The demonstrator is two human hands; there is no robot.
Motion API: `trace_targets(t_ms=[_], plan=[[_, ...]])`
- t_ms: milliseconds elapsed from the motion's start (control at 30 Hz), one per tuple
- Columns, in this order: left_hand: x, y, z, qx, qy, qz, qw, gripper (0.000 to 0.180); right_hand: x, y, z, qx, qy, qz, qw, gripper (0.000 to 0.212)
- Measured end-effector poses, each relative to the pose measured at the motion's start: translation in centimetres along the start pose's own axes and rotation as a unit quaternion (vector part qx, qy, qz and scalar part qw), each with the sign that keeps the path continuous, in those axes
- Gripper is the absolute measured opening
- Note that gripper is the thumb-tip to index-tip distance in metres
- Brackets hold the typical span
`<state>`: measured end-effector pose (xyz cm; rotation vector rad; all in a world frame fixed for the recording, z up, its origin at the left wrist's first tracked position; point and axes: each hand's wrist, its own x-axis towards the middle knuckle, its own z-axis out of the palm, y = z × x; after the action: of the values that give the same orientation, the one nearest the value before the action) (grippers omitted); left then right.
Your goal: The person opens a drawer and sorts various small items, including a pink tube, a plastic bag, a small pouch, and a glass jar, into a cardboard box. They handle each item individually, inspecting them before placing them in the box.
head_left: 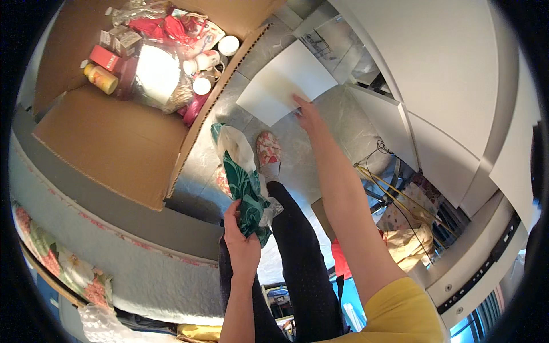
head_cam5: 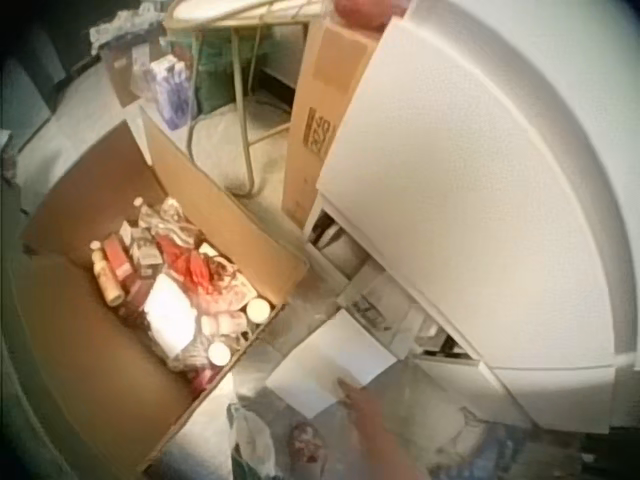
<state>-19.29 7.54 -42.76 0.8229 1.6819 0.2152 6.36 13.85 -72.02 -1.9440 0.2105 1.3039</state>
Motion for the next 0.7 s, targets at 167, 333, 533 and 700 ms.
trace_targets(t_ms=[167, 333, 533, 700], plan=[[1.6, 0.8, 1.2, 0.028, -0.017, 0.055, 0.998, 0.064, -0.4, 1.4, 1.0, 0.037, -0.142, -0.009, 0.989, 0.036], [1.7, -0.3, 2.6, 0.014, -0.009, 0.067, 0.998, 0.066, -6.8, -1.3, 0.9, 0.156, -0.102, -0.061, 0.981, 0.034], [1.5, 1.0, 4.0, 0.0, -0.021, 0.075, 0.997, 0.064, -0.8, -3.3, -0.8, 0.226, -0.088, -0.026, 0.97, 0.038], [1.9, 1.3, 3.2, 0.016, -0.038, 0.059, 0.997, 0.064, 1.4, -2.7, 2.0, 0.279, -0.03, 0.031, 0.959, 0.039]])
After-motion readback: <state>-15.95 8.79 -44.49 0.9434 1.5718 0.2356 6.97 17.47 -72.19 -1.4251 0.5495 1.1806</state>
